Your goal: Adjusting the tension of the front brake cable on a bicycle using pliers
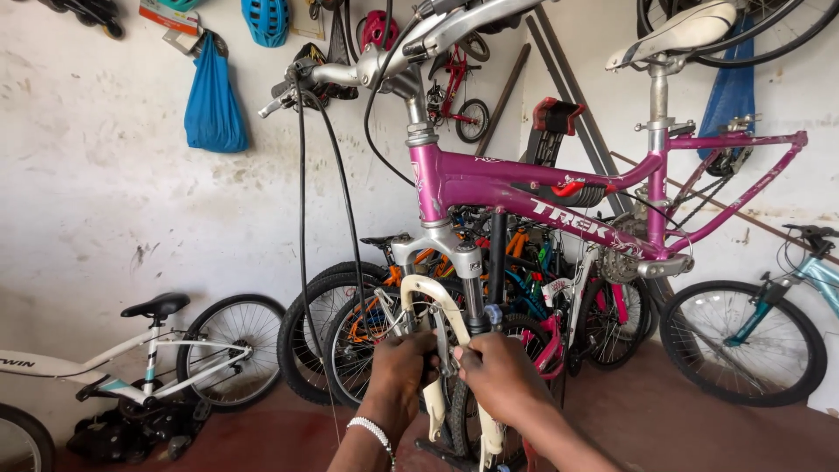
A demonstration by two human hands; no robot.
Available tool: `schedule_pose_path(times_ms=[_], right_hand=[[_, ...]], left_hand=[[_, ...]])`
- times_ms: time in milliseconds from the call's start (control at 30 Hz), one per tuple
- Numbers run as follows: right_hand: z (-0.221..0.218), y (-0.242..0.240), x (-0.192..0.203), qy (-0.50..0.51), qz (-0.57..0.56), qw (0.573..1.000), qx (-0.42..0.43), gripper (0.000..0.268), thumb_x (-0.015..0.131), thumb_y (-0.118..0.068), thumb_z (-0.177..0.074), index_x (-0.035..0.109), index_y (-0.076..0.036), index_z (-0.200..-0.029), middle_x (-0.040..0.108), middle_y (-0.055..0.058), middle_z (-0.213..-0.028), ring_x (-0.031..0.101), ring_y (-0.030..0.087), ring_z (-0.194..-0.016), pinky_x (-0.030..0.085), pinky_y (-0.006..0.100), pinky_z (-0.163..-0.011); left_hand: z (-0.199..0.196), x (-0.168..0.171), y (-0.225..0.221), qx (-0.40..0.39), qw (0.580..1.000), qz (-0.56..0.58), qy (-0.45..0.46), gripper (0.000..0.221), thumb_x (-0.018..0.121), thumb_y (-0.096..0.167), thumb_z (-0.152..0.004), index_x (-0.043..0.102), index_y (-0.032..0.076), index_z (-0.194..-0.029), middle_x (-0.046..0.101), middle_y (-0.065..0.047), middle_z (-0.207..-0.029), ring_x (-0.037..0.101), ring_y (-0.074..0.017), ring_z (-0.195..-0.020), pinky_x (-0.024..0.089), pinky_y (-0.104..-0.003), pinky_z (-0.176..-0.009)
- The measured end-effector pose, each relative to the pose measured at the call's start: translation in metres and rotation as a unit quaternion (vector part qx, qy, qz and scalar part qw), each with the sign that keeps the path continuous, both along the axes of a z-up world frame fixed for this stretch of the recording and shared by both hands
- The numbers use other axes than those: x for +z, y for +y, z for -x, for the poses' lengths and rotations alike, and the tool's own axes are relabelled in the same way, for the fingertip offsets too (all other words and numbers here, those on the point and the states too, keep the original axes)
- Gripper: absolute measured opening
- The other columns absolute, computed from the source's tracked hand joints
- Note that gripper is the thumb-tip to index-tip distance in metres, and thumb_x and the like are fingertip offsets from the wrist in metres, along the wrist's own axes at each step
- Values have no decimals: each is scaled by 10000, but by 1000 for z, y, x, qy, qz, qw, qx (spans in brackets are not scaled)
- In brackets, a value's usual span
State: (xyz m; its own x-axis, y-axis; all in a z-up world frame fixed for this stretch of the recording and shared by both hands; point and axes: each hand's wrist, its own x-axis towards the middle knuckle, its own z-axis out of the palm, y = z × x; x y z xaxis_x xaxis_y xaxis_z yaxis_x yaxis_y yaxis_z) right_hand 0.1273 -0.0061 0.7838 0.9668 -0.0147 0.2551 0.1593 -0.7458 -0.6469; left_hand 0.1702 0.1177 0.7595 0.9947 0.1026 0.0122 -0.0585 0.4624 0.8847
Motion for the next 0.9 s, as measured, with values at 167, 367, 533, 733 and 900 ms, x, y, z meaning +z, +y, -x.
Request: schedule_pose_path(times_ms=[167, 367, 533, 733, 900], right_hand=[[-22, -15, -12, 237, -432, 868, 67, 244, 479, -186, -983, 538, -28, -807, 357, -33, -514, 240, 74, -350, 178, 225, -284], [-34, -33, -20, 334, -552, 745, 171, 187, 464, -145, -969, 499, -60, -806, 322, -79, -487, 234, 30, -338, 145, 192, -289], [-23, -23, -17, 272, -501, 810, 137, 246, 564, -234, -941, 533, -64, -765, 341, -70, -471, 230, 45, -339, 154, 205, -297], [-14, -16, -13, 262, -466, 840, 93, 254, 526, -261, -949, 542, -59, -795, 347, -38, -515, 226, 54, -361, 148, 209, -317], [14, -2, -4, 93, -326, 940, 31, 221, 568, -197, -936, 610, 11, -872, 512, 75, -614, 366, 136, -365, 267, 243, -300]], left_hand=[[-7, -8, -3, 24, 999, 24, -41, 84, 600, -97, -821, 684, -88, -826, 535, -103, -574, 441, -148, -476, 347, -256, -421], [0, 3, -2, 25, 999, 16, -11, 64, 634, -90, -790, 693, -76, -811, 577, -96, -610, 461, -133, -467, 391, -242, -425], [-8, 1, -6, 50, 998, 17, -16, 67, 678, -73, -743, 639, -47, -696, 526, -108, -524, 460, -157, -428, 382, -265, -398], [-9, -3, -6, 65, 997, 29, -13, 121, 686, -75, -724, 599, -33, -650, 524, -130, -508, 464, -174, -412, 399, -272, -386], [-8, -6, -8, 57, 997, 40, -21, 166, 660, -74, -736, 575, -28, -602, 502, -126, -481, 422, -177, -384, 342, -266, -359]])
